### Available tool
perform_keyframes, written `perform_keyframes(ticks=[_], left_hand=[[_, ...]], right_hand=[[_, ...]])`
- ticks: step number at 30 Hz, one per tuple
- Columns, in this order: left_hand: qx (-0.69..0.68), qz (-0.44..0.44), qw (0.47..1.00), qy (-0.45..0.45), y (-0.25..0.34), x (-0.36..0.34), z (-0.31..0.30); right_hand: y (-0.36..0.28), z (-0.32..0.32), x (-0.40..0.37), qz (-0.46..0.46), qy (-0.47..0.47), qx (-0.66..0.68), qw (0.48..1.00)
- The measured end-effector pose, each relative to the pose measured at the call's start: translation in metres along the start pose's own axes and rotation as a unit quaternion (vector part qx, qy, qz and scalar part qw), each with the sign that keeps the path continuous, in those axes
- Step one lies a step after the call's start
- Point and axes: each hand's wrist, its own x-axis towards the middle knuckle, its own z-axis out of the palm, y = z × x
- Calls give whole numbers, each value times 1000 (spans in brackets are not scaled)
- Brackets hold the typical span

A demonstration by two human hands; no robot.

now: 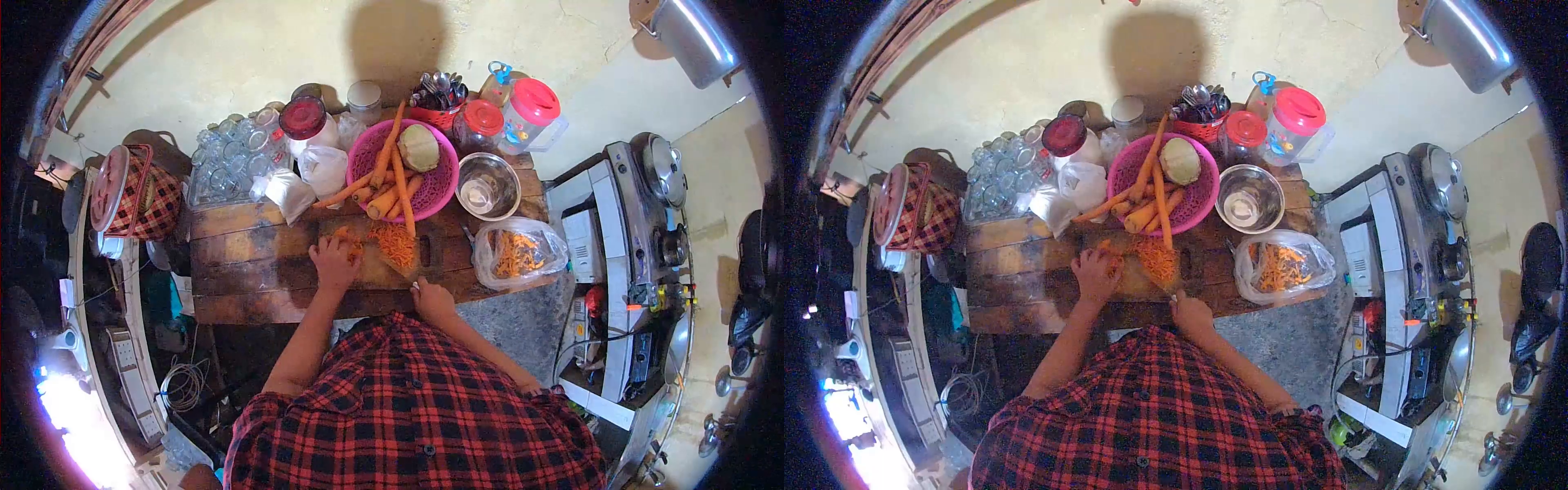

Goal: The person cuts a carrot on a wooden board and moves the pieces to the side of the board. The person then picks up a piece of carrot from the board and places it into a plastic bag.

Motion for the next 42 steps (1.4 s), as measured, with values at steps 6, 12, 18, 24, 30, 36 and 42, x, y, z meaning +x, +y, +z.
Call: perform_keyframes(ticks=[6, 12, 18, 24, 30, 36, 42], left_hand=[[-3, 28, 1000, -15, -14, -1, 16], [-125, 74, 989, -13, -2, 3, 2], [-196, 193, 961, -10, 22, -37, 38], [-195, 190, 960, -66, 16, -48, 35], [-231, 100, 968, -24, 9, -55, 22], [-197, -14, 979, 50, 3, -51, -5], [-240, -4, 969, 53, 12, -45, -6]], right_hand=[[-2, -4, 9, 11, 5, 6, 1000], [-4, -8, 4, -2, 18, 12, 1000], [0, -6, 0, 6, 16, 39, 999], [0, -5, -1, 0, 12, 24, 1000], [3, 0, -4, 12, 1, 46, 999], [13, 46, 6, 8, -34, 70, 997], [-3, 54, 17, -73, -78, 141, 984]])
